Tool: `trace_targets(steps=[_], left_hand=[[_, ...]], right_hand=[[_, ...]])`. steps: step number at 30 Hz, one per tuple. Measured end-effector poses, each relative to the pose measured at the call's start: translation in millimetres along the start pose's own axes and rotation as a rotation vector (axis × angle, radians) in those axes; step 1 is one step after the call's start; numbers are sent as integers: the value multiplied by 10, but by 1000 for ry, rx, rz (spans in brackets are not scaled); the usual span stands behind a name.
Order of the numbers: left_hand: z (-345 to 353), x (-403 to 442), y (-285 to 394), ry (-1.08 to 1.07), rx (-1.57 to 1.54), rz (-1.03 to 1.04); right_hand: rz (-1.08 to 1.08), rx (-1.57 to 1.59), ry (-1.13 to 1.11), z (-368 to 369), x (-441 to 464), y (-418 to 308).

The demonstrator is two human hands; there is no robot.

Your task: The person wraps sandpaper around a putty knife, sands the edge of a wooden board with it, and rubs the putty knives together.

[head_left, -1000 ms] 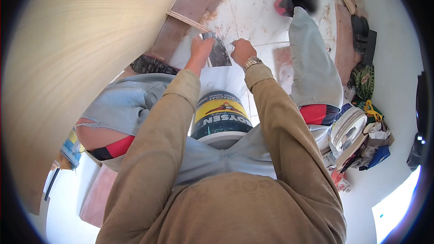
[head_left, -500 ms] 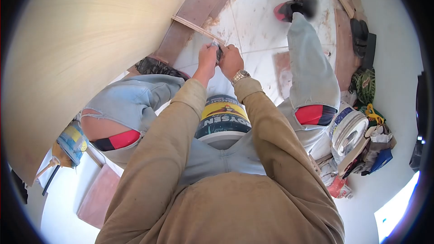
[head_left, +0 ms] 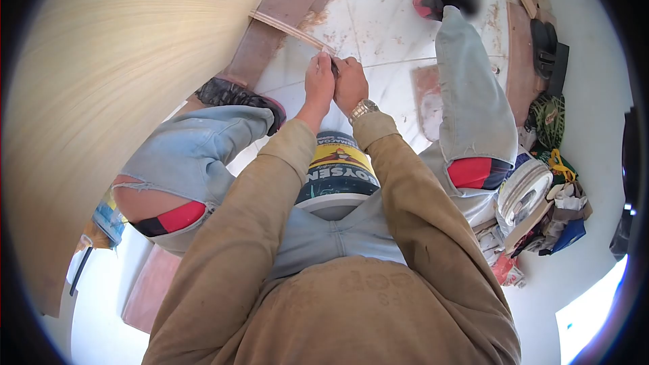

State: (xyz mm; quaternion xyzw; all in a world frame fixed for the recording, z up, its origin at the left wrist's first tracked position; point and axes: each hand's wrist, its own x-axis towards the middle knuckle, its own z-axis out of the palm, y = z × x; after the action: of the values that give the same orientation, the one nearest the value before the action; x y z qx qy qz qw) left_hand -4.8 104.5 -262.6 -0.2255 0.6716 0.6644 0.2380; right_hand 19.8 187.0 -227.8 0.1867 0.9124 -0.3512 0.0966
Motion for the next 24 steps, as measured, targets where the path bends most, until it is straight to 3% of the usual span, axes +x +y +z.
trace_targets(steps=[9,13,24], left_hand=[[-143,164,180,-170,-210,-304],[-96,104,295,-135,-160,-361],[-145,139,235,-104,-148,-338]], right_hand=[[-71,15,-5,-20,25,32],[-73,10,-63,-55,212,-1],[-6,-53,-185,-121,99,-120]])
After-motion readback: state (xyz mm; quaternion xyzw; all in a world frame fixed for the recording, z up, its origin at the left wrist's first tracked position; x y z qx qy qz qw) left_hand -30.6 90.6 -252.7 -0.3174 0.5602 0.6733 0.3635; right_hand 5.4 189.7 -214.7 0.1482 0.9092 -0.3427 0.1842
